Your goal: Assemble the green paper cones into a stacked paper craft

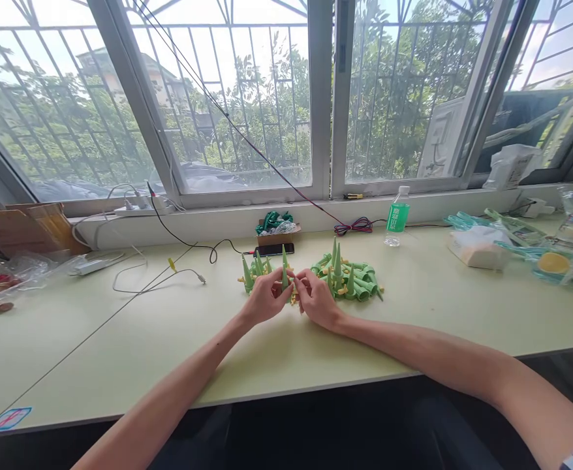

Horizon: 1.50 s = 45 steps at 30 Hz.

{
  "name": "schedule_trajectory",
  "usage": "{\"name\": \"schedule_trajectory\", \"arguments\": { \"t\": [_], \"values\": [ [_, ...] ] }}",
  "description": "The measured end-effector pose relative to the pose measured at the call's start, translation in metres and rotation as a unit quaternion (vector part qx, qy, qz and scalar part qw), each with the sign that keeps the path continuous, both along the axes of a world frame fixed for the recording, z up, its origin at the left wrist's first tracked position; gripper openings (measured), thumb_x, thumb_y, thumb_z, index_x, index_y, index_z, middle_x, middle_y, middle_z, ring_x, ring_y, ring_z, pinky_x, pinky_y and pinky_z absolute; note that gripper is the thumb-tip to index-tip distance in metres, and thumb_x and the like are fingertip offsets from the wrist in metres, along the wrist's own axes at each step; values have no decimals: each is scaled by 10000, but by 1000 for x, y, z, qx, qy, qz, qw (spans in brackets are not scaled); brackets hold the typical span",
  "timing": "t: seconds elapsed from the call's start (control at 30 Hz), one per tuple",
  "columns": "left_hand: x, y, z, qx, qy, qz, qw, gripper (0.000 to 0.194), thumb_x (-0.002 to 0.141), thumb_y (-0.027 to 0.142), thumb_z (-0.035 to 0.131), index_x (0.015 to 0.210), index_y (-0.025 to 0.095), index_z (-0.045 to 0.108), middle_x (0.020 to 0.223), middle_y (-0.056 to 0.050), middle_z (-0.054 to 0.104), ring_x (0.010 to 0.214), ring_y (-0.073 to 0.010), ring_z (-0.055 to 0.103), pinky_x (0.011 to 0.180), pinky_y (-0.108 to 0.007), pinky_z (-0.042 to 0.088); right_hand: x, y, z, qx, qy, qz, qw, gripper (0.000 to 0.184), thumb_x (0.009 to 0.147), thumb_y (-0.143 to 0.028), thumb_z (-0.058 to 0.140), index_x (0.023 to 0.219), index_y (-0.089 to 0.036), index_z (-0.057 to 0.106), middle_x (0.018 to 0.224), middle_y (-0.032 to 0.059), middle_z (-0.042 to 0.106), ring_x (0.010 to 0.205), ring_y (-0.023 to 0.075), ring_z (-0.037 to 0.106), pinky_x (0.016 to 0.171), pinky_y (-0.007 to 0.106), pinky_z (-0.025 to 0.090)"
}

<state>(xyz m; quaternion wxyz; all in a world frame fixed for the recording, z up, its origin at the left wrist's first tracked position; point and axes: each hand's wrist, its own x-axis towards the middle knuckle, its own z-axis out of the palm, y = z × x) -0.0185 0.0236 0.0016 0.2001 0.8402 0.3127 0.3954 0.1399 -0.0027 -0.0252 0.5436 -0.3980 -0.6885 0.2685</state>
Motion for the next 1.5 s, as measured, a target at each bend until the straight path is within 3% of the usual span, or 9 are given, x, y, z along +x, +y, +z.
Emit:
{"name": "schedule_trajectory", "arguments": {
  "t": [0.5, 0.73, 0.87, 1.23, 1.5],
  "values": [
    [3, -5, 3, 18, 25, 1, 1000, 129, 874, 256, 553, 970, 171, 558, 524, 66, 448, 410, -60, 390, 440, -190, 390, 1, 6, -4, -48, 38, 4, 998, 188, 933, -383, 419, 881, -208, 463, 506, -70, 526, 346, 101, 509, 367, 191, 392],
    [3, -1, 3, -40, -28, -2, 999, 179, 880, 315, 572, 964, 157, 563, 816, -33, 625, 538, -88, 577, 460, -195, 455, 0, 4, -3, -22, 29, 4, 999, 192, 932, -380, 432, 871, -204, 480, 584, -48, 555, 385, 91, 526, 384, 188, 406],
    [4, -1, 4, -71, -61, -9, 996, 203, 860, 328, 602, 962, 154, 575, 832, -32, 630, 592, -103, 617, 479, -190, 479, -1, 4, -3, -18, 34, 10, 999, 182, 928, -373, 440, 887, -203, 487, 645, -33, 575, 417, 92, 546, 387, 188, 418],
    [5, -2, 8, -129, -95, 10, 987, 226, 809, 326, 647, 930, 154, 563, 723, 11, 601, 504, -68, 536, 438, -167, 425, 0, 3, -3, 6, 34, 18, 999, 185, 926, -380, 488, 942, -196, 498, 740, -7, 612, 444, 87, 559, 419, 197, 421],
    [1, 2, 3, -85, -57, 14, 995, 160, 821, 271, 604, 910, 142, 569, 780, -14, 605, 514, -65, 516, 442, -175, 391, -1, 6, -7, 1, 44, 40, 998, 194, 929, -389, 484, 939, -197, 515, 672, -20, 584, 435, 97, 547, 407, 202, 413]
  ]
}}
